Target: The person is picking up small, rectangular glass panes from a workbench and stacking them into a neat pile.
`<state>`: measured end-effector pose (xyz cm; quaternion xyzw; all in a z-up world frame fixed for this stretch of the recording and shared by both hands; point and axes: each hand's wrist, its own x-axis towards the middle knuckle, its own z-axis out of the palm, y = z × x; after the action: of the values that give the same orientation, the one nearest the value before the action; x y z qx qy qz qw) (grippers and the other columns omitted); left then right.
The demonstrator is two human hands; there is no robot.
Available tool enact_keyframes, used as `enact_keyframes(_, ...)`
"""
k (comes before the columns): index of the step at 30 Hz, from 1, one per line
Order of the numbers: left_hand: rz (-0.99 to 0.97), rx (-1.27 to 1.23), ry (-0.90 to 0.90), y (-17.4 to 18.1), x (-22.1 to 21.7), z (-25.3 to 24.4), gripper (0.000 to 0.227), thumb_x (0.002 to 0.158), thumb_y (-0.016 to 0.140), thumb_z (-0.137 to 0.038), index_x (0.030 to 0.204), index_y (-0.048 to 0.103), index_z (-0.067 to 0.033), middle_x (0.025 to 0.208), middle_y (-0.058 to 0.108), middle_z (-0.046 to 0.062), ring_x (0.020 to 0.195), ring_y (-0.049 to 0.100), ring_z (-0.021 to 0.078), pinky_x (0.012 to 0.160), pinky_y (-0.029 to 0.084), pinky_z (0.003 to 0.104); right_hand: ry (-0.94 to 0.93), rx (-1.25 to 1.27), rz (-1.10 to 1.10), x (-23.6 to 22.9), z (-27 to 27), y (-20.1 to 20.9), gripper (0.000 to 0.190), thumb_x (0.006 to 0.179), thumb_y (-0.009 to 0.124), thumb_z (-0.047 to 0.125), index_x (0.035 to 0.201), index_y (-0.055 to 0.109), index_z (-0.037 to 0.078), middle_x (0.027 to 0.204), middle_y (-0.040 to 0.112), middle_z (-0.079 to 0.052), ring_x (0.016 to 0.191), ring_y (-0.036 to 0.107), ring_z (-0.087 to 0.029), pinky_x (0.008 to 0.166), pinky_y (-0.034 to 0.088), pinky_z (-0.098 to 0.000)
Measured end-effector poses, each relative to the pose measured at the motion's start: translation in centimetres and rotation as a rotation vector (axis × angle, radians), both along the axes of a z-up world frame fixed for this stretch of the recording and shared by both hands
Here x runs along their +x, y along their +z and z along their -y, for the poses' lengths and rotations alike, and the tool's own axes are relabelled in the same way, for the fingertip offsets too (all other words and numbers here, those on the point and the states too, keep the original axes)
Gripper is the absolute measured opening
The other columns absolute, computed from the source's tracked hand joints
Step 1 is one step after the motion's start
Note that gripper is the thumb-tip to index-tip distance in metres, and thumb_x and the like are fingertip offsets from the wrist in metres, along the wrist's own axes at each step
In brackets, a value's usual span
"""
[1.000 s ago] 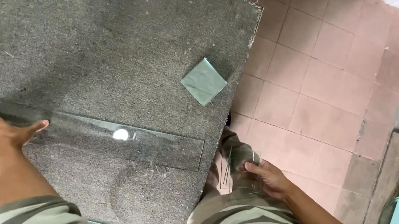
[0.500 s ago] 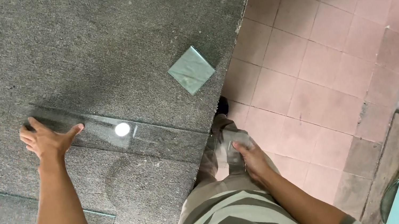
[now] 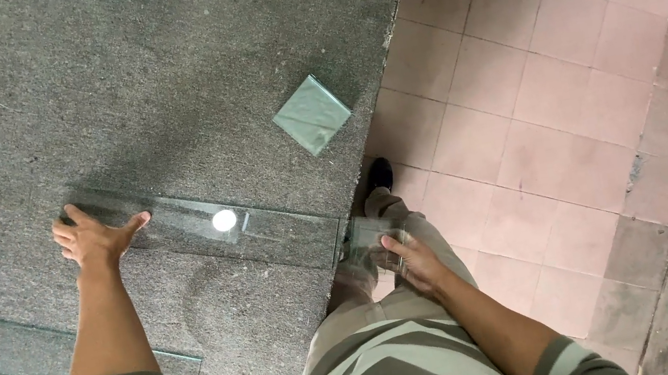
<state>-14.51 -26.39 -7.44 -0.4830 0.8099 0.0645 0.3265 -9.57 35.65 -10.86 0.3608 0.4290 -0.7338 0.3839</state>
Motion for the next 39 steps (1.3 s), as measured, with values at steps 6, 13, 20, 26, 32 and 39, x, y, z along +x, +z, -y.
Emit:
enact_keyframes(6,-0.012,0.026,0.024,-0.4,0.2,-2.5,0.156,0.072,0.074,-0.086,0.175,-0.020,-0.0161,0.179,-0.016,0.032,0.169,-0.009,0.0492,0.139,0.007,0.062,-0.006,0.077,-0.008,0.4,2.0,3.4,0.015,0.105,0.072,0.011,0.118,0.068,0.005,0.114,0.079,-0.019,0.106,0.077,-0.031,0.100,0.067,-0.0459)
enact_keyframes(13,-0.243,0.031,-0.029,3.8,1.0,-8.9,0.144,0.077,0.086,-0.073,0.180,0.012,-0.0051,0.177,0.009,0.041,0.168,0.012,0.0495,0.136,0.021,0.066,0.124,0.254,-0.086,0.6,3.3,2.5,0.056,0.100,0.087,0.035,0.145,0.058,0.015,0.133,0.068,-0.007,0.118,0.069,-0.023,0.104,0.061,-0.0395)
enact_keyframes(20,-0.260,0.025,-0.054,3.1,1.1,-11.6,0.145,0.077,0.087,-0.072,0.180,0.012,-0.0043,0.177,0.008,0.040,0.168,0.013,0.0502,0.136,0.022,0.064,0.080,0.161,-0.070,-0.2,2.2,0.4,0.051,0.099,0.087,0.029,0.140,0.062,0.011,0.126,0.069,-0.011,0.116,0.073,-0.028,0.100,0.064,-0.0436)
enact_keyframes(26,-0.265,0.021,-0.062,4.0,1.0,-13.6,0.144,0.077,0.087,-0.073,0.179,0.012,-0.0043,0.176,0.011,0.041,0.168,0.014,0.0512,0.136,0.019,0.066,0.039,0.126,-0.041,-2.0,1.6,2.9,0.043,0.099,0.087,0.026,0.135,0.067,0.014,0.121,0.075,-0.009,0.113,0.078,-0.028,0.099,0.067,-0.0452)
enact_keyframes(32,-0.271,0.038,-0.066,3.5,0.9,-17.9,0.145,0.077,0.087,-0.073,0.179,0.011,-0.0052,0.176,0.011,0.041,0.168,0.012,0.0521,0.136,0.018,0.067,0.002,0.153,-0.042,-0.5,1.1,0.5,0.047,0.101,0.085,0.027,0.141,0.064,0.011,0.127,0.073,-0.012,0.118,0.076,-0.030,0.104,0.065,-0.0477)
enact_keyframes(39,-0.297,0.034,-0.090,4.3,1.2,-21.1,0.146,0.074,0.091,-0.071,0.179,0.014,-0.0038,0.176,0.014,0.037,0.167,0.014,0.0502,0.134,0.024,0.066,0.093,0.188,-0.019,-0.9,4.1,5.0,0.052,0.101,0.085,0.031,0.143,0.060,0.013,0.126,0.070,-0.009,0.114,0.075,-0.025,0.103,0.065,-0.0433)
